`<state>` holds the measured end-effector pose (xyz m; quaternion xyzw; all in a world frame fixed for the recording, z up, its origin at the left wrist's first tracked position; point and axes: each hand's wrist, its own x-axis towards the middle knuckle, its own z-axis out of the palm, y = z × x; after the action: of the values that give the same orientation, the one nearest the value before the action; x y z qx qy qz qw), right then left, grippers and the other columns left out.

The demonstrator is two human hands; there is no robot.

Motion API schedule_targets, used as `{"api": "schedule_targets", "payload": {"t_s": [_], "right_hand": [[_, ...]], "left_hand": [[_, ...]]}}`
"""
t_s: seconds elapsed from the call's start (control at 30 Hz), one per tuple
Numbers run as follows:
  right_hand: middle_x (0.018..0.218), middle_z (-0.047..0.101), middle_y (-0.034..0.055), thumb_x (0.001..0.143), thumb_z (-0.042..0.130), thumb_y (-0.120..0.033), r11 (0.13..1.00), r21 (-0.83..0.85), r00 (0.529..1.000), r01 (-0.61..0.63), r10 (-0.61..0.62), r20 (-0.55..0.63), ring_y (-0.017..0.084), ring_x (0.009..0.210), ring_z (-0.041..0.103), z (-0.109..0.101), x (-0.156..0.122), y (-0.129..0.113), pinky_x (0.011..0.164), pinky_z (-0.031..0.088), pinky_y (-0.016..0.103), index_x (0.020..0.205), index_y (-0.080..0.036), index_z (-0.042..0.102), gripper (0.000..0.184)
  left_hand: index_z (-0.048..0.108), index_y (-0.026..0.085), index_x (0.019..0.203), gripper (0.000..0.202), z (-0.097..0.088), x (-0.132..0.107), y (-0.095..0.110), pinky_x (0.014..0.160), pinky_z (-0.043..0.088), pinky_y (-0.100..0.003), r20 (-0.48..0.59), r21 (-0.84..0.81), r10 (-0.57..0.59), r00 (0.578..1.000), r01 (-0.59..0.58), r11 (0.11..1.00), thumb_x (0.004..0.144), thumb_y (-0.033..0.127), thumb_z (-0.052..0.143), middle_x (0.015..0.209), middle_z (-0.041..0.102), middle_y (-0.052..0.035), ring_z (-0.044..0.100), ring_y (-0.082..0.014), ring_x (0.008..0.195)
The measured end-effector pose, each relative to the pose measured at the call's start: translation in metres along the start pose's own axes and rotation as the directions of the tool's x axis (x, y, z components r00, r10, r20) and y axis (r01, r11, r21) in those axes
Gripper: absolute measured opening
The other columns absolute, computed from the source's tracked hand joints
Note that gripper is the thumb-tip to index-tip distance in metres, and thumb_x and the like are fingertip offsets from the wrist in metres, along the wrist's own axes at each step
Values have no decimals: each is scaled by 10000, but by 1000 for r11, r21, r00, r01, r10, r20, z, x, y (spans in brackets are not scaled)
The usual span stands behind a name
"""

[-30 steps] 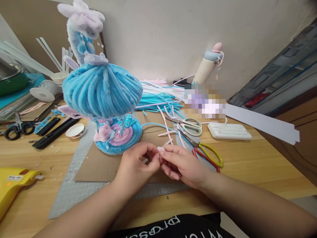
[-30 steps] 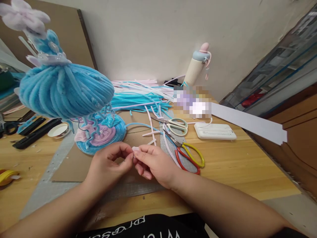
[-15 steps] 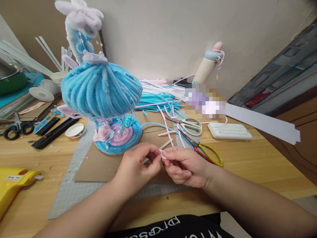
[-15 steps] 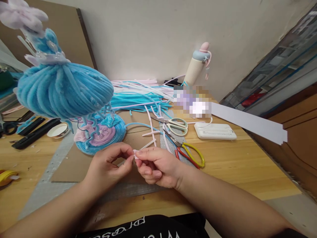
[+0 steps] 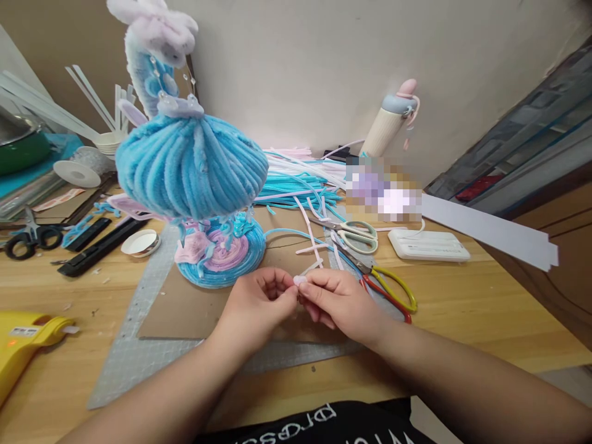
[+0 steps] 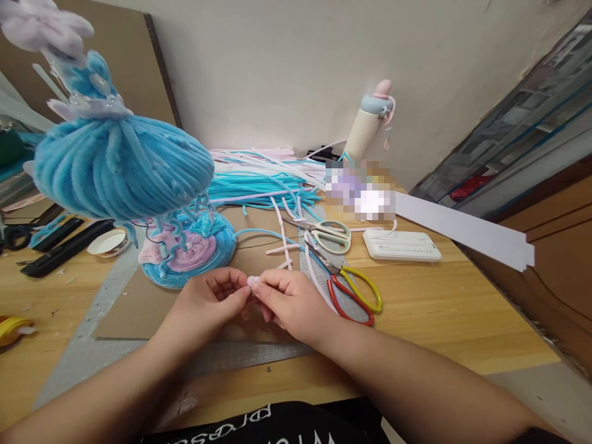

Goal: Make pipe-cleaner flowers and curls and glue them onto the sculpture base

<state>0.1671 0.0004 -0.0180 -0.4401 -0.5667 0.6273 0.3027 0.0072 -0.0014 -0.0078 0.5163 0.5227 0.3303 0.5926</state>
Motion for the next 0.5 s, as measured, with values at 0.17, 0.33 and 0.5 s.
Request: {"api": "schedule_targets", "payload": {"t_s": [0.17, 0.33, 0.5], "right_hand": [[480, 512, -52, 875, 490, -426, 981, 166, 991, -100, 84, 101, 34, 319, 361, -2, 3, 4, 324, 232, 161, 672, -165, 498, 330], [493, 516, -47, 847, 524, -381, 970, 219, 989, -108, 83, 118, 36, 341, 375, -4, 3, 4, 332, 245, 155, 673, -159, 514, 283], [489, 513, -48, 846, 538, -343, 936, 331, 988, -117, 75, 137, 31, 341, 355, -5, 4, 3, 320, 217, 147, 691, -157, 527, 242]], "left_hand": [[550, 140, 725, 225, -2, 4, 1, 527, 464, -218, 153, -188, -61, 986, 89, 978, 737, 352, 625, 627, 603, 14, 567, -92, 527], [549, 142, 707, 218, -3, 2, 2, 464, 437, -198, 207, -192, -77, 975, 118, 974, 725, 340, 639, 582, 564, 27, 503, -74, 474], [562, 136, 726, 246, -4, 2, 3, 446, 452, -208, 255, -260, -97, 962, 165, 952, 746, 376, 610, 644, 576, -6, 517, -90, 507]]}}
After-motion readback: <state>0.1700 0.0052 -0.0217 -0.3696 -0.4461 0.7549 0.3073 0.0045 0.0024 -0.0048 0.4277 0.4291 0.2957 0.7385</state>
